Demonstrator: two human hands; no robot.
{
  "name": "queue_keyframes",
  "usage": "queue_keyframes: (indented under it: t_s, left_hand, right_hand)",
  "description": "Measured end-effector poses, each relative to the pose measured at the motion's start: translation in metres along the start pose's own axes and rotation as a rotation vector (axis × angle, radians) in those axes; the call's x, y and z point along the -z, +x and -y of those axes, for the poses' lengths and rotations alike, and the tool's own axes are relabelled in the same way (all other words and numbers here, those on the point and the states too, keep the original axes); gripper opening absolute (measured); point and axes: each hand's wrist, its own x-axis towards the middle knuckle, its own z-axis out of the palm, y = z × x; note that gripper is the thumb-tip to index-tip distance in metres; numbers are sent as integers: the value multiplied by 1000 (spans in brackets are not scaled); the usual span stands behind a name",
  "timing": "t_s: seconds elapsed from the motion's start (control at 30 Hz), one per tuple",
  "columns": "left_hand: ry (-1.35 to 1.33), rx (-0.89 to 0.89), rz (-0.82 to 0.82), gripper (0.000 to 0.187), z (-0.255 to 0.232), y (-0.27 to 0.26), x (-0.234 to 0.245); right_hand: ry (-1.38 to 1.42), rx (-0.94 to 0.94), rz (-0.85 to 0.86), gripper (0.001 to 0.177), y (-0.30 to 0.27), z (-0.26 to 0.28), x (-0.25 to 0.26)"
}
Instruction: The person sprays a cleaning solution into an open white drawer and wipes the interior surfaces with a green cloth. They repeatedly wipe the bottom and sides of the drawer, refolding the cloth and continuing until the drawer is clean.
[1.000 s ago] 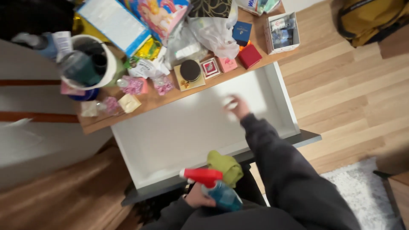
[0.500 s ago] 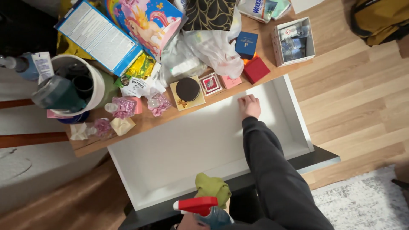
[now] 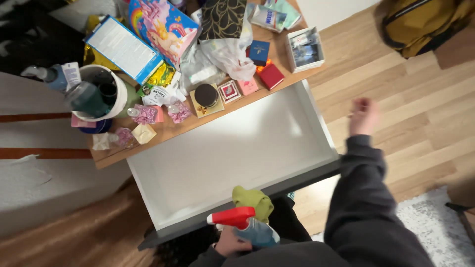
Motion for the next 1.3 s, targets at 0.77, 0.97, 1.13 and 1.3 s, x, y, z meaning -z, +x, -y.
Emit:
queue_keyframes:
  t_s: [0.77, 0.97, 1.13, 1.3]
  left_hand:
    - [-157, -289, 47, 97, 29, 40, -105]
    - [-150, -257, 14, 79, -23, 35, -134]
    - [232, -210, -402, 33, 35, 38, -121]
    - [455, -69, -824, 30, 39, -23, -25]
  right_hand:
    - [1128, 121, 1366, 75, -228, 255, 148]
    - [1100, -93, 1576, 43, -250, 314, 220]
    - [401, -251, 1016, 34, -241, 285, 219]
    - [782, -272, 633, 42, -202, 247, 235]
